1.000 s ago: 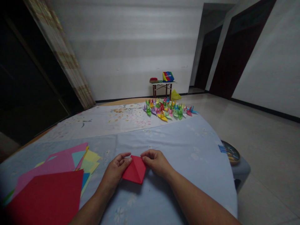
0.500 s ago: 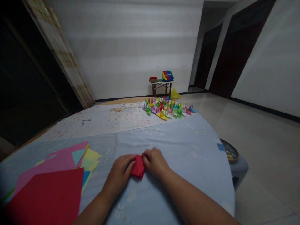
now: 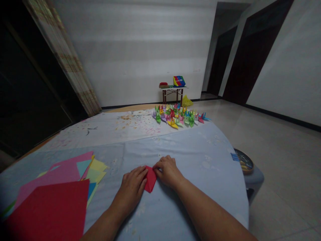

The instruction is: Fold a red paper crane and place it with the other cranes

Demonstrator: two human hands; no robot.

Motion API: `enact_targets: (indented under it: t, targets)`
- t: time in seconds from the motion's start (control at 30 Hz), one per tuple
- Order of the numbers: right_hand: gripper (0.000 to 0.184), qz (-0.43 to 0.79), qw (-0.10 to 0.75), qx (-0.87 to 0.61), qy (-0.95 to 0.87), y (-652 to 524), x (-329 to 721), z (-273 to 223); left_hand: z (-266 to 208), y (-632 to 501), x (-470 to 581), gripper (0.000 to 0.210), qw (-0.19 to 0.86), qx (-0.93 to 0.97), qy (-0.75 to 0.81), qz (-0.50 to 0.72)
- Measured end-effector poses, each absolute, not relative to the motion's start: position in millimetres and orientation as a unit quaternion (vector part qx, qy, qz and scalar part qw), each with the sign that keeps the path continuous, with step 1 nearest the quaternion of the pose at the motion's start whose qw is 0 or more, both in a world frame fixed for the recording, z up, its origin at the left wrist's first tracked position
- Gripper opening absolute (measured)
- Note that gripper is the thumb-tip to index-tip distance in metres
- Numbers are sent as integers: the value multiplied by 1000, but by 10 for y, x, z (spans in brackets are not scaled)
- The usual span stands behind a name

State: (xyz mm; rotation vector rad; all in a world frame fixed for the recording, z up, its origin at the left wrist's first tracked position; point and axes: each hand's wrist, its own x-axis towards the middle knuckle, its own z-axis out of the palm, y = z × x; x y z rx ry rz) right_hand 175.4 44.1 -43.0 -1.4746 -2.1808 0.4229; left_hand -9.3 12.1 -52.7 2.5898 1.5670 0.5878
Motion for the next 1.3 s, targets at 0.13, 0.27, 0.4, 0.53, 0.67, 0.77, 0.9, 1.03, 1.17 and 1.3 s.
enact_targets:
  t: [0.13, 0.27, 0.4, 0.53, 0.67, 0.77, 0.9, 1.03, 1.17, 1.3]
  targets:
    - [17, 160, 230, -552, -785, 453, 1813, -394, -504, 105, -66, 35, 24, 842, 511, 171]
    - [18, 161, 211, -556, -788, 445, 1831, -354, -486, 101, -53, 36, 23, 841, 515, 164]
    - [17, 168, 196, -551, -794, 444, 1836, -333, -484, 94, -42, 36, 26, 843, 514, 157]
    - [17, 168, 179, -549, -799, 457, 1853, -315, -460, 72, -9, 37, 25, 845, 512, 154]
    - [17, 149, 158, -546, -809, 466, 1844, -296, -431, 53, 31, 37, 28, 838, 527, 137]
    - [16, 131, 141, -544, -817, 469, 1822, -293, -445, 53, 49, 38, 24, 837, 532, 131]
    - [14, 130, 144, -533, -824, 493, 1860, -311, -476, 59, 64, 38, 16, 835, 536, 121]
    - [18, 132, 221, -543, -799, 527, 1981, -319, -459, 56, 85, 39, 18, 832, 544, 105]
    - [23, 129, 238, -516, -813, 486, 1992, -296, -431, 48, 106, 40, 20, 831, 549, 88]
    - [27, 119, 199, -475, -849, 415, 1861, -291, -426, 20, 136, 42, 15, 829, 555, 69]
